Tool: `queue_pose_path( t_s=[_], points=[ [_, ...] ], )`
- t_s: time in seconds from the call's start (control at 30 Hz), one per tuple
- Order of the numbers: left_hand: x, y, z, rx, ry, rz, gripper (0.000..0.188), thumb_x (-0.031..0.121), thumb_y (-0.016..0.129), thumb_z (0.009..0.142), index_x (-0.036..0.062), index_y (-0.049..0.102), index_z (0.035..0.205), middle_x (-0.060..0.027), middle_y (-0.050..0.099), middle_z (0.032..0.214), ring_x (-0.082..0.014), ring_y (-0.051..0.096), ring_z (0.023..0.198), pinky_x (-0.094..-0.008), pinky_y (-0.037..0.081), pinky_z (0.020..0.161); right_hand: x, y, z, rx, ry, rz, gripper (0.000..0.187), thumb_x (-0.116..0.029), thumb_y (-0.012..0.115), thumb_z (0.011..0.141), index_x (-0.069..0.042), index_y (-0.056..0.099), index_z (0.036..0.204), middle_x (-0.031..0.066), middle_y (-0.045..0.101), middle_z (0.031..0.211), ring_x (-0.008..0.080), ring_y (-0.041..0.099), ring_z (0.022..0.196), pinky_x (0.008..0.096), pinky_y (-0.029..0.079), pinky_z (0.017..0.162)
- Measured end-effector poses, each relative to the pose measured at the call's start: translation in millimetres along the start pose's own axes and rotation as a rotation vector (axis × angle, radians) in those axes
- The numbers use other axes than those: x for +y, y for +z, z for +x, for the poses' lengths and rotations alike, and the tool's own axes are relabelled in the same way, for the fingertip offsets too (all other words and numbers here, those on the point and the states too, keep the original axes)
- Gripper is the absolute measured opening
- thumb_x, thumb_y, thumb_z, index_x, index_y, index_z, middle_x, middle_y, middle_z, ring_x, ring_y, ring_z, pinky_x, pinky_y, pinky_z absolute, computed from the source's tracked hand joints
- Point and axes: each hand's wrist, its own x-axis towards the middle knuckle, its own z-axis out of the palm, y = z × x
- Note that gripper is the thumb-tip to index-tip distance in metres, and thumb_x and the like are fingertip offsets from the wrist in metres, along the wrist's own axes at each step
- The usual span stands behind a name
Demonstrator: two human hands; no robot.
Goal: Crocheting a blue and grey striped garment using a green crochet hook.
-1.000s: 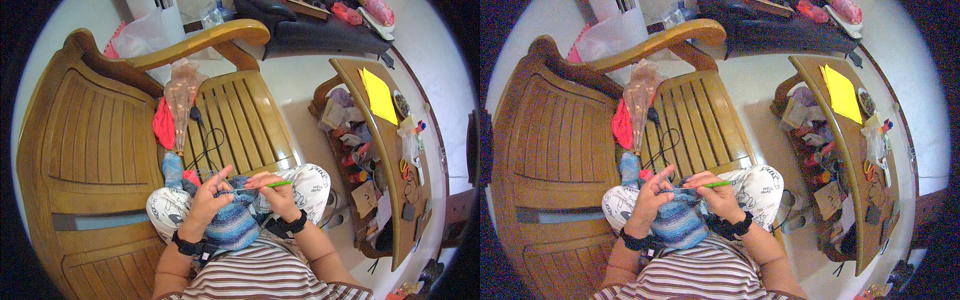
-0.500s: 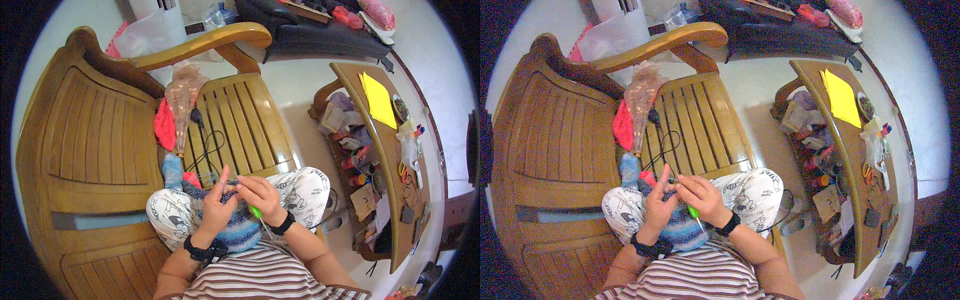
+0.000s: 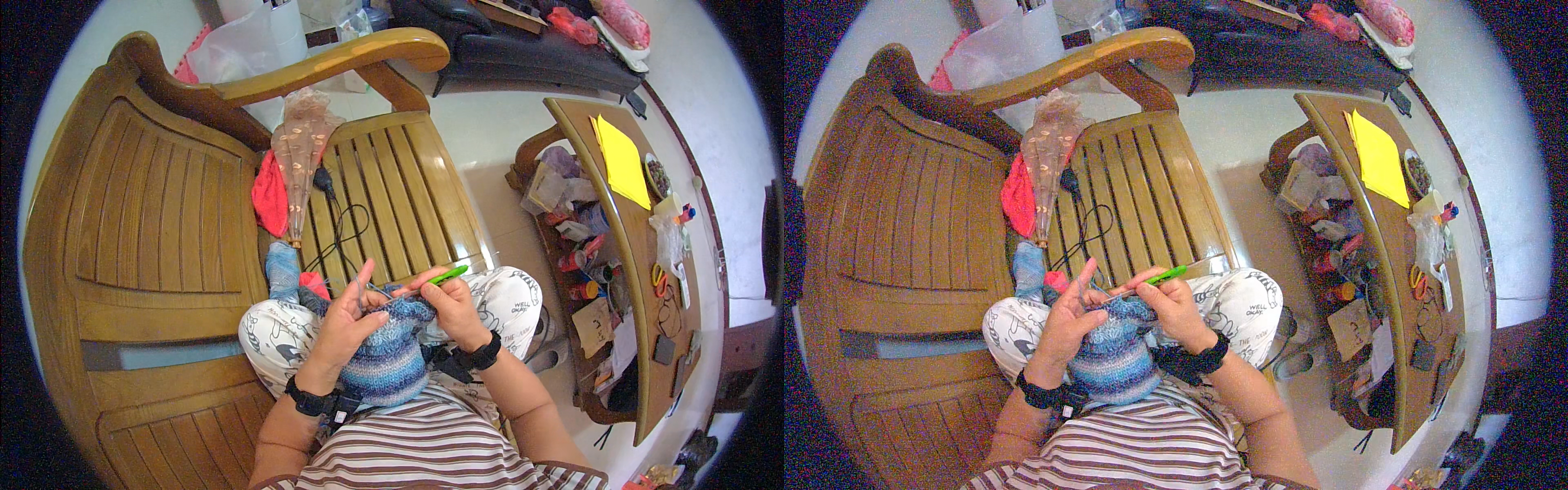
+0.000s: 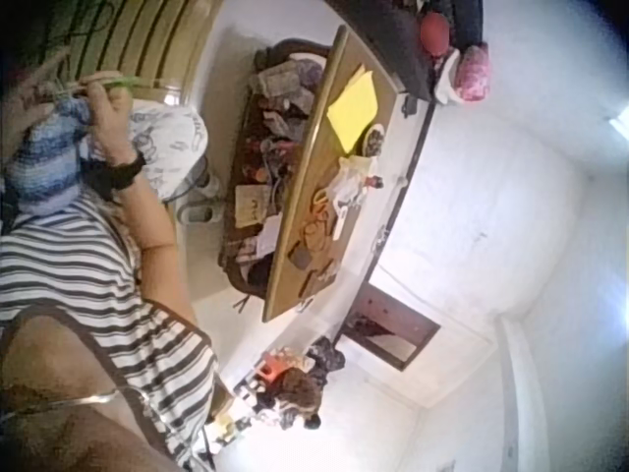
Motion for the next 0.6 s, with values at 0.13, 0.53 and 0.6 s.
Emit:
queue_pose_path(
  t_s=[0.13, 0.53, 0.6],
  points=[
    [1, 2, -1, 0.019, 0.017, 0.078, 0.074, -0.006, 0.055, 0.076, 0.0032, 0.018, 0.139, -0.0028, 0.054, 0.086, -0.0080, 0.050, 0.080, -0.0201, 0.040, 0.075, -6, -7, -1, -0.089, 0.014, -0.064, 0.014, -0.011, 0.045, 0.090, -0.001, 0.053, 0.095, 0.0160, 0.063, 0.097, 0.0194, 0.059, 0.092, 0.0308, 0.045, 0.083],
    [-11, 1, -1, 0.241, 0.259, 0.505, 0.074, -0.003, 0.061, 0.070, 0.0031, 0.029, 0.136, -0.0016, 0.054, 0.080, -0.0073, 0.050, 0.075, -0.0200, 0.042, 0.070, -16, 16, -6, -0.192, -0.463, -0.839, 0.008, -0.001, 0.051, 0.084, -0.001, 0.052, 0.092, 0.0148, 0.063, 0.097, 0.0260, 0.061, 0.090, 0.0346, 0.047, 0.079],
    [-14, 0, -1, 0.267, 0.271, 0.515, 0.073, -0.003, 0.061, 0.069, 0.0031, 0.030, 0.135, -0.0020, 0.054, 0.078, -0.0077, 0.050, 0.073, -0.0204, 0.042, 0.069, -11, 18, -6, -0.196, -0.557, -0.925, 0.013, 0.001, 0.055, 0.079, -0.002, 0.052, 0.091, 0.0155, 0.063, 0.097, 0.0283, 0.061, 0.088, 0.0344, 0.049, 0.077]
  ],
)
